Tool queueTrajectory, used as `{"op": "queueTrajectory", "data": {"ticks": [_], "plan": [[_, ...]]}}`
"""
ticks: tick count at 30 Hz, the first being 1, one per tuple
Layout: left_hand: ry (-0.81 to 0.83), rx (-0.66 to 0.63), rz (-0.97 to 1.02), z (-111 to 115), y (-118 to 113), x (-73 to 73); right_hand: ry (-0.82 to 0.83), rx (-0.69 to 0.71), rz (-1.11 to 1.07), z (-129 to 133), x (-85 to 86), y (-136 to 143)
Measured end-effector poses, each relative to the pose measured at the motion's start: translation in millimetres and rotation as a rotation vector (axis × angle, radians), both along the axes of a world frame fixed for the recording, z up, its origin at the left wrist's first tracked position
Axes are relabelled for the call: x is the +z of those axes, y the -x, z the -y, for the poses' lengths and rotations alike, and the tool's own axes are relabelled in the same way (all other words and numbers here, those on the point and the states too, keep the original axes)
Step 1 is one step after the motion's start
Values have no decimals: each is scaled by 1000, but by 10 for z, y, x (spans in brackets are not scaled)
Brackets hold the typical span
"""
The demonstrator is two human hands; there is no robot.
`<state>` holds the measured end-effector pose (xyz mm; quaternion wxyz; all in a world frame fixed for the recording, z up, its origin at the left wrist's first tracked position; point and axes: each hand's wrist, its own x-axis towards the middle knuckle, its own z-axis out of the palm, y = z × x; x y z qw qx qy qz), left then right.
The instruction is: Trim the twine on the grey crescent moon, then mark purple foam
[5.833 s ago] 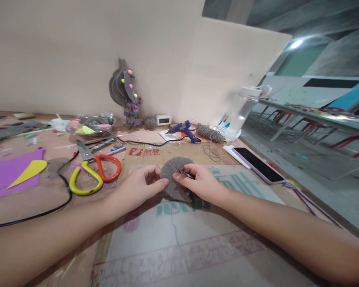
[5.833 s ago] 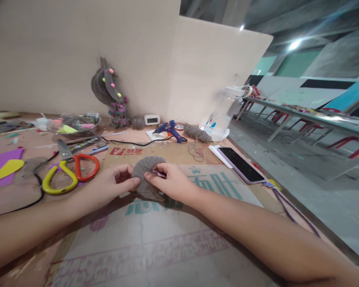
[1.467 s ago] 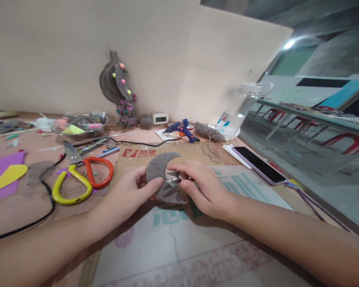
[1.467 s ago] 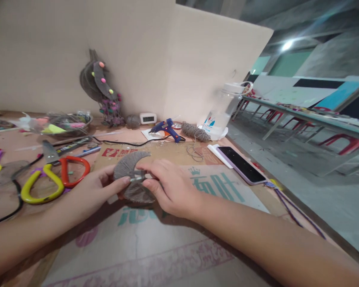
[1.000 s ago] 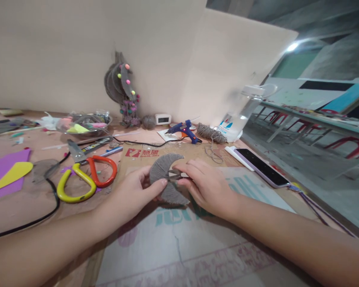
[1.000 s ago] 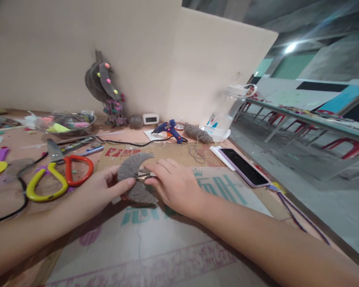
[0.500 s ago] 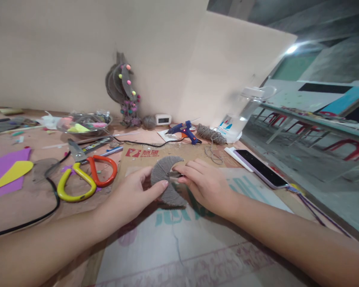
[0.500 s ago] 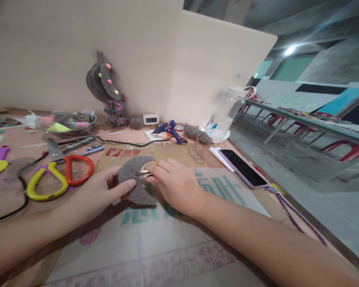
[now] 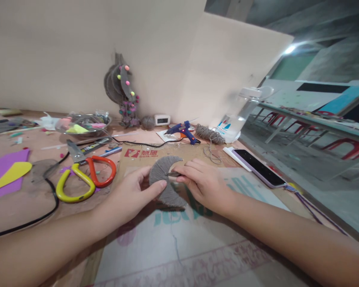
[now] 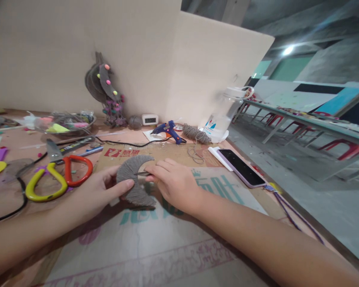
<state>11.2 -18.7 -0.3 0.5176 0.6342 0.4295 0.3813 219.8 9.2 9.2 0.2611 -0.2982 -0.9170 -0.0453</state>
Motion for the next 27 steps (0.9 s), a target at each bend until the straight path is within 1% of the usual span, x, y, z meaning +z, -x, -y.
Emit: {"op": "queueTrajectory", "data": {"ticks": [5, 12, 18, 21, 27], "plan": [[18, -14, -8, 4, -19, 28, 36, 3, -57, 21, -23, -8], [19, 6, -55, 4, -9, 13, 34, -2, -25, 34, -10, 9], [-24, 1, -77, -1, 8, -20, 45, -27, 8, 41, 10, 15], [-36, 3, -89, 1, 12, -16, 55, -32, 24, 51, 22, 18], [-53, 25, -132, 10, 10, -1, 22, -47, 49, 51, 34, 28]]}}
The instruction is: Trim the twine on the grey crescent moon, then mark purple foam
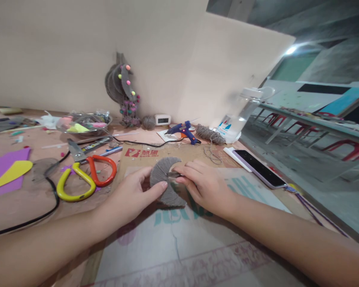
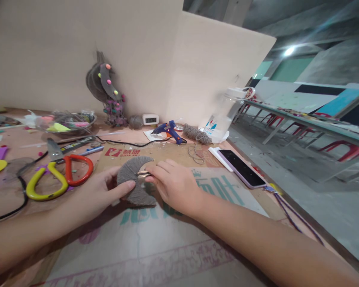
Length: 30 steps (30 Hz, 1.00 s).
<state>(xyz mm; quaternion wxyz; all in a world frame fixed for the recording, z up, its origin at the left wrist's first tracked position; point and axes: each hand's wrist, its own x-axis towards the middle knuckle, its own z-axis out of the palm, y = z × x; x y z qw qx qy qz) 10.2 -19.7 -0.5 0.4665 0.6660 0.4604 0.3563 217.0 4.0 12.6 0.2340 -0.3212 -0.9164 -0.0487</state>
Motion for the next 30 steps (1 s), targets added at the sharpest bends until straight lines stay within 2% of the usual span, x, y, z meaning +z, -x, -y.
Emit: {"op": "queueTrajectory", "data": {"ticks": [14, 25, 30], "plan": [[78, -15, 84, -11, -25, 44, -46, 27, -66, -11, -25, -13], [67, -26, 68, -12, -15, 14, -85, 36, -31, -17, -28, -3], [60, -40, 96, 2, -8, 14, -47, 40, -39, -35, -31, -7]]}}
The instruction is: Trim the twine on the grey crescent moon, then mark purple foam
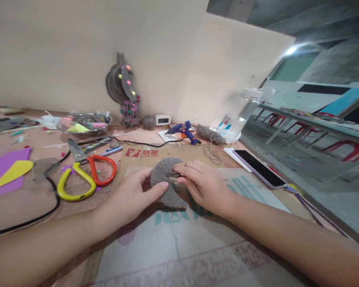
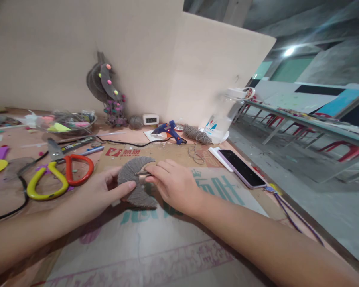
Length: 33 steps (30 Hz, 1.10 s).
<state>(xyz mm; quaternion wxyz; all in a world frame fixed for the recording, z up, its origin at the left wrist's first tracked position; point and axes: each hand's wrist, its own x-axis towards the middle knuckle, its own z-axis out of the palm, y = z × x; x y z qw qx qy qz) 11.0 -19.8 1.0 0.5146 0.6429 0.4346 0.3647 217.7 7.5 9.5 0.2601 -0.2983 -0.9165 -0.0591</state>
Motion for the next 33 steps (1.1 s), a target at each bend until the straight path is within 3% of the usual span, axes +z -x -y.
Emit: {"op": "queueTrajectory", "data": {"ticks": [8, 13, 16, 20, 25, 33], "plan": [[19, -2, -7, 5, -14, 6, 116, -1, -167, 13, -44, -30], [27, 0, 29, 27, -13, -4, 416, -94, -328, 42, -49, 9], [47, 19, 46, 37, -5, 1, 644, -77, -379, 55, -22, 64], [1, 23, 19, 27, 3, 14, 775, -38, -508, 91, 23, 123], [-37, -38, -39, 11, -14, 25, 788, 58, -555, 122, 19, 127], [-37, -46, 31, -21, -16, -28, 624, 12, -678, 147, -5, 65]]}}
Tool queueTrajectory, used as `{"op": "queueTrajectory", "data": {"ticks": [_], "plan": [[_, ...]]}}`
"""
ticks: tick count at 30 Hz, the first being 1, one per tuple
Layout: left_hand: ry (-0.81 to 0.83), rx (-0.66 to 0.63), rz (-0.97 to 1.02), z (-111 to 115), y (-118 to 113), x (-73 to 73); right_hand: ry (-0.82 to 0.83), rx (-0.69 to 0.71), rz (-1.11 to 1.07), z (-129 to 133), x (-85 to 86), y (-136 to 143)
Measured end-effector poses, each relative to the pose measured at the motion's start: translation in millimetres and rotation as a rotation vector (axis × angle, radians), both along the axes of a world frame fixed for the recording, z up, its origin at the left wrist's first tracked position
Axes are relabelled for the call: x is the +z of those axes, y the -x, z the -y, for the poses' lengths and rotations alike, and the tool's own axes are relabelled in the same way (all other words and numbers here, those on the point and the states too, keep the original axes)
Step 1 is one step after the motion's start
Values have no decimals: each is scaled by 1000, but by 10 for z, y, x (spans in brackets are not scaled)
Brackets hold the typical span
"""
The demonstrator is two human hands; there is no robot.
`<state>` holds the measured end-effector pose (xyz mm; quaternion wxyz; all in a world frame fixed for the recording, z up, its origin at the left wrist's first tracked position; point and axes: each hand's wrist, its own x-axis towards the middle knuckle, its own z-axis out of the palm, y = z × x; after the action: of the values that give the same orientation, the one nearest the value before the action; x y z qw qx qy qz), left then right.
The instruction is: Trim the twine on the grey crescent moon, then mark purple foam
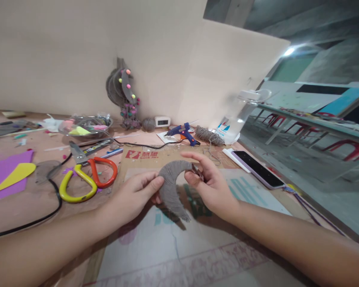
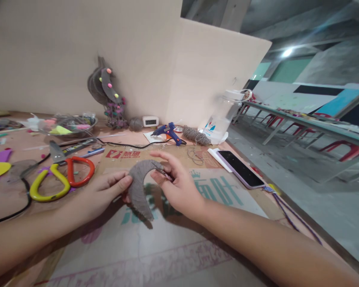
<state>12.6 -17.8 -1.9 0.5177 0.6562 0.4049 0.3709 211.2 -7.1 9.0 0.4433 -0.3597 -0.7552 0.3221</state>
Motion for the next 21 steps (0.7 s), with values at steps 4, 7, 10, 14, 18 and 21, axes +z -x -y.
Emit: {"op": "queueTrajectory", "data": {"ticks": [4, 7, 10, 14, 18, 21], "plan": [[1, -42, 4, 7, 4, -24, -116, 4, 77, 35, -7, -6], [-19, -49, -44, 25, 9, 1, -190, -29, 113, 49, -15, -2], [-148, 7, -147, 24, 19, 40, -277, -21, 198, 58, -12, -2], [-242, -116, -278, 19, 1, 51, -346, 29, 309, 102, 6, 22], [-150, -157, -269, 44, -18, 8, -260, 141, 317, 138, 11, 67], [62, -52, -258, 49, 2, 0, -153, 49, 159, 98, 21, 80]]}}
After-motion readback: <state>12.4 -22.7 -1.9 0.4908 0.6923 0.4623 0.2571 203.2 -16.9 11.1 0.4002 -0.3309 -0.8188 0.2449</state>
